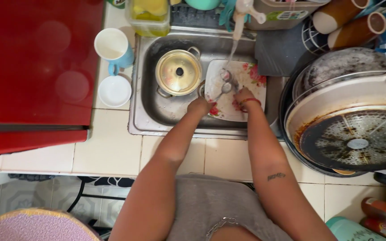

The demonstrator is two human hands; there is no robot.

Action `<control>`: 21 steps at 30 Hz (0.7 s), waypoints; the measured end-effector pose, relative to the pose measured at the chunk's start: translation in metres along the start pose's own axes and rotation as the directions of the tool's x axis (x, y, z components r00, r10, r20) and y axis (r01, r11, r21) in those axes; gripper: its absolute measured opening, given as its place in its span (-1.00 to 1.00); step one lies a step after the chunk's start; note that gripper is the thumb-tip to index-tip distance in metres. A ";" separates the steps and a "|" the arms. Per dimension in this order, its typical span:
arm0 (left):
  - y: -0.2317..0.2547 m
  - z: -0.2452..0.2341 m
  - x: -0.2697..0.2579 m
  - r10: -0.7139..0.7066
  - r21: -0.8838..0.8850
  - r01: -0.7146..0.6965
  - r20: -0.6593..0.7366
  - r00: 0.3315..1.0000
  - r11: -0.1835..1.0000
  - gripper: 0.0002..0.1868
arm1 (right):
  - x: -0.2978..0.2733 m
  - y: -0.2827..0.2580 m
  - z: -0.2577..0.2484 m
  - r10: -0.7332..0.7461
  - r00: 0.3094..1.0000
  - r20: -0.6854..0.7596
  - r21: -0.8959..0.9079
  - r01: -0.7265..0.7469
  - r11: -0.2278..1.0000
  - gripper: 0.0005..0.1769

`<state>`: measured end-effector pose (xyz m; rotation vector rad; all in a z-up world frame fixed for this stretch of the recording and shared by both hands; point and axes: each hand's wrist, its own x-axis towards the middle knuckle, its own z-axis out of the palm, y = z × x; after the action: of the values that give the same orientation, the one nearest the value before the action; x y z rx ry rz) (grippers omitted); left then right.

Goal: The person sorts a pile of clothes by picking up items one by one, shaking them out, and placing them into a green laundry basket. Later, the person moves to a kitchen sink and washes several dishes, including a mug, a plate, and a pot, under running water.

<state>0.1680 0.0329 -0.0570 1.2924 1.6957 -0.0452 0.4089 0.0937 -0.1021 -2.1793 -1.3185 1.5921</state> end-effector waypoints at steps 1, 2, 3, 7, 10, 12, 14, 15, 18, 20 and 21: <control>-0.001 0.009 0.019 0.020 0.019 -0.020 -0.023 1.000 1.000 -0.37 | -0.005 -0.005 0.002 0.007 1.000 -0.013 -0.122 -0.008 0.993 -0.59; -0.004 0.020 0.034 0.038 0.040 -0.036 -0.040 0.998 0.999 -0.41 | -0.011 -0.008 0.008 0.060 0.998 -0.023 -0.095 -0.061 0.994 -0.50; -0.007 0.029 0.048 0.056 0.060 -0.053 -0.057 0.997 0.997 -0.45 | -0.014 -0.012 0.015 0.112 0.993 -0.031 -0.067 -0.114 0.991 -0.42; -0.030 0.052 0.069 0.118 0.161 -0.112 -0.025 0.993 0.981 -0.47 | -0.008 -0.026 0.048 0.089 0.991 -0.101 -0.270 -0.113 0.956 -0.05; -0.034 0.049 0.068 0.113 0.203 -0.114 0.016 0.993 0.973 -0.56 | 0.006 -0.028 0.080 -0.084 0.980 -0.180 -0.445 -0.005 0.895 -0.13; -0.039 0.044 0.063 0.118 0.153 -0.121 0.027 0.993 0.981 -0.60 | 0.019 -0.030 0.101 0.024 0.970 -0.240 -0.306 -0.099 0.947 -0.30; -0.043 0.034 0.056 0.105 -0.021 -0.103 0.089 0.991 0.994 -0.65 | 0.024 -0.025 0.111 -0.062 0.964 -0.258 -0.311 -0.022 0.950 -0.42; -0.045 0.030 0.053 0.098 -0.109 -0.085 0.116 0.988 0.990 -0.68 | 0.026 -0.023 0.112 -0.109 0.958 -0.264 -0.317 0.021 0.948 -0.47; -0.046 0.020 0.040 0.136 -0.332 -0.128 0.001 0.991 0.934 -0.73 | 0.031 -0.016 0.102 0.094 0.988 -0.126 0.358 -0.043 0.933 -0.54; -0.044 0.015 0.026 0.151 -0.579 -0.138 -0.026 0.988 0.803 -0.78 | 0.032 -0.011 0.086 0.133 0.990 -0.054 0.678 -0.061 0.733 -0.73; -0.041 0.011 0.018 0.155 -0.687 -0.141 -0.041 0.987 0.713 -0.80 | 0.031 -0.008 0.076 0.141 0.990 -0.015 0.803 -0.072 0.591 -0.79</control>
<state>0.1447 0.0220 -0.0954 0.8343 1.3705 0.6217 0.3431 0.0925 -0.1524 -1.6945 -0.2749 1.6508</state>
